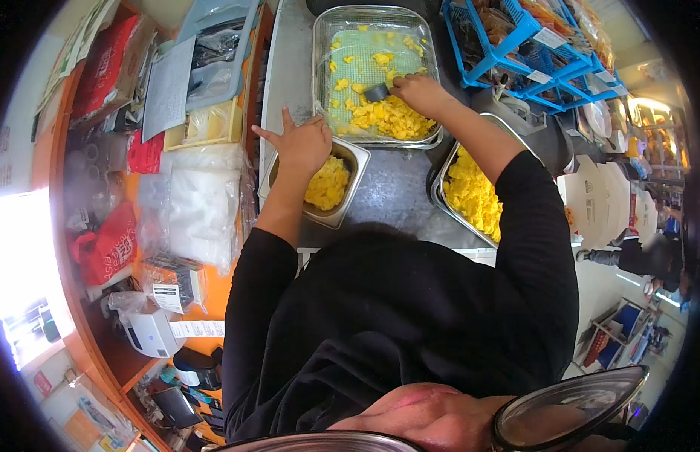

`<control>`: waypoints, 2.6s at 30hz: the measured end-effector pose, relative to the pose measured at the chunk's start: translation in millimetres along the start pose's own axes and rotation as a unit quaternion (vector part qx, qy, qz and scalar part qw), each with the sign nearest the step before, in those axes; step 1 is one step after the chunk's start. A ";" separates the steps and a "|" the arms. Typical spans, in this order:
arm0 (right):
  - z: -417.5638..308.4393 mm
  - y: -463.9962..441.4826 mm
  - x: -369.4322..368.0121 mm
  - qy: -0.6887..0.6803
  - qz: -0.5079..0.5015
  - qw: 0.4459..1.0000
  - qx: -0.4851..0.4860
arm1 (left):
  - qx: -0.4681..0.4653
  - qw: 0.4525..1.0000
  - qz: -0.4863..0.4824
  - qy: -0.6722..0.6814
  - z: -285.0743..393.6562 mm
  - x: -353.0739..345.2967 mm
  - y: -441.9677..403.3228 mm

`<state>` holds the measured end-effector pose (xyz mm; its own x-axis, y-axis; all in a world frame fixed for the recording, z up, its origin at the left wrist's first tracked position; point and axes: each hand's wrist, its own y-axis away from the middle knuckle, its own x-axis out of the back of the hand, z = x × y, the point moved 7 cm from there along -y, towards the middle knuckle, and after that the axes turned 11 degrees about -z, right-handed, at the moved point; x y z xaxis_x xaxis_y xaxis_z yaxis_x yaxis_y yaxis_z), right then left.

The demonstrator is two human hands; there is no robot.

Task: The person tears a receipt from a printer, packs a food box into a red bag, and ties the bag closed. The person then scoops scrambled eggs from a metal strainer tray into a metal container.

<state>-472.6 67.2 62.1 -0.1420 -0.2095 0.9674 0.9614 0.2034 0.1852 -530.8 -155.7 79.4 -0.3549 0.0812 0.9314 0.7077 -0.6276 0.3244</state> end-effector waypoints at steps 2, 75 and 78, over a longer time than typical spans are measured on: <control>4.0 5.3 -3.5 0.010 -0.024 1.000 0.014 | 0.008 1.000 -0.010 0.005 -3.5 0.5 -0.4; -90.3 57.6 39.4 -0.614 0.060 0.783 -0.080 | -0.095 0.620 -0.352 0.695 109.2 -134.7 128.9; -30.8 51.2 26.2 -0.405 0.075 0.901 -0.137 | -0.094 0.653 -0.229 0.716 117.0 -132.7 103.3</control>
<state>-419.8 42.7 91.6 -0.0240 0.5903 0.8069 0.9903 -0.0965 0.1001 -339.2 -140.7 8.7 -0.8056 -0.4295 -0.4080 0.2877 -0.8857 0.3643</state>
